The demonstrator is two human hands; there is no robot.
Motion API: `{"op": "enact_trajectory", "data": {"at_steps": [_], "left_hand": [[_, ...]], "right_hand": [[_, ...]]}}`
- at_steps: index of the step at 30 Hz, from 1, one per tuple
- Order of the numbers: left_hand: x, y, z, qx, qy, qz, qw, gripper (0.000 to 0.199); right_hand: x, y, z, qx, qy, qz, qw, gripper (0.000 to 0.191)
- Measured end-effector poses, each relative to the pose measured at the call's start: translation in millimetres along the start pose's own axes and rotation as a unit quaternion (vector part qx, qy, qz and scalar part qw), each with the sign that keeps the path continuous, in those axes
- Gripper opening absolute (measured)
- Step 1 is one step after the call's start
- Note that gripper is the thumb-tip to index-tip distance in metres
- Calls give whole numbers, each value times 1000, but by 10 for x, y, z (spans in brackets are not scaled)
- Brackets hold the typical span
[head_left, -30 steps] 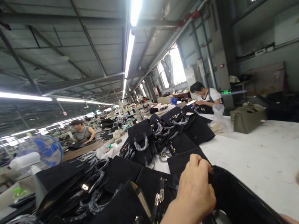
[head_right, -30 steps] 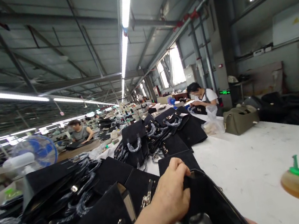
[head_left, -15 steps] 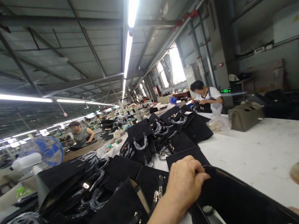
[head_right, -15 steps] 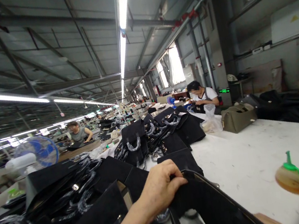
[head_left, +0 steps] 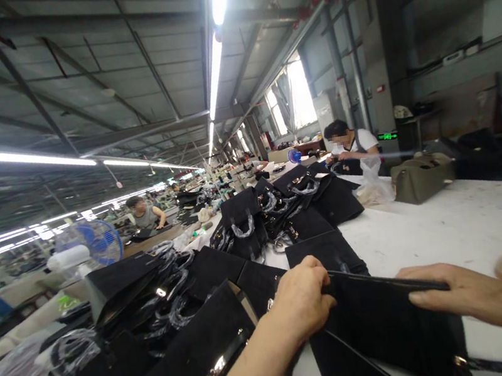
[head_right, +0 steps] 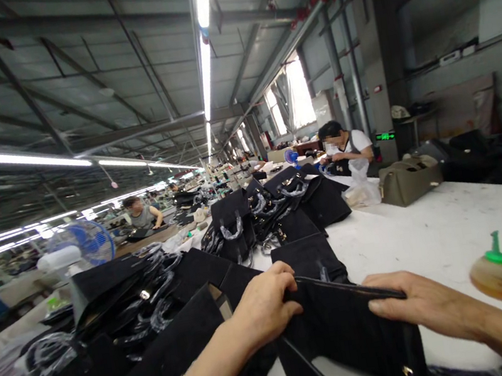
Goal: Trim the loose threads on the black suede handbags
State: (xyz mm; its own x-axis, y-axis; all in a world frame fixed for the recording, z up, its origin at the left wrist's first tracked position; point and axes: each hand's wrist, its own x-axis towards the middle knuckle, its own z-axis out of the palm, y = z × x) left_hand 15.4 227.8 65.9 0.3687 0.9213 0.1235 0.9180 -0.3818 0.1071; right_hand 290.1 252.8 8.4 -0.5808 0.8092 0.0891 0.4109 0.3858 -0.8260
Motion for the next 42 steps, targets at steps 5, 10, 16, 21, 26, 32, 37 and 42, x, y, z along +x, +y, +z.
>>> {"op": "enact_trajectory", "data": {"at_steps": [5,10,16,21,26,32,37,42], "left_hand": [[164,9,65,-22,32,-30,999,23],[258,-37,121,-55,60,3,997,17],[334,-139,164,-74,94,13,993,16],[393,-202,199,-89,95,16,991,15],[423,-191,218,-72,92,-7,993,16],[440,-116,194,-46,80,-48,995,18],[462,-100,191,-34,73,-58,995,19],[470,-111,208,-38,78,-58,995,17]], "right_hand": [[82,139,-72,23,-1,33,999,39],[133,174,-75,69,0,27,997,36],[236,341,-54,99,60,43,992,28],[319,473,-56,128,88,55,986,28],[360,546,-65,131,99,73,984,34],[356,425,-60,86,108,72,988,35],[361,338,-56,71,119,65,988,37],[397,363,-56,90,114,76,986,34]]}}
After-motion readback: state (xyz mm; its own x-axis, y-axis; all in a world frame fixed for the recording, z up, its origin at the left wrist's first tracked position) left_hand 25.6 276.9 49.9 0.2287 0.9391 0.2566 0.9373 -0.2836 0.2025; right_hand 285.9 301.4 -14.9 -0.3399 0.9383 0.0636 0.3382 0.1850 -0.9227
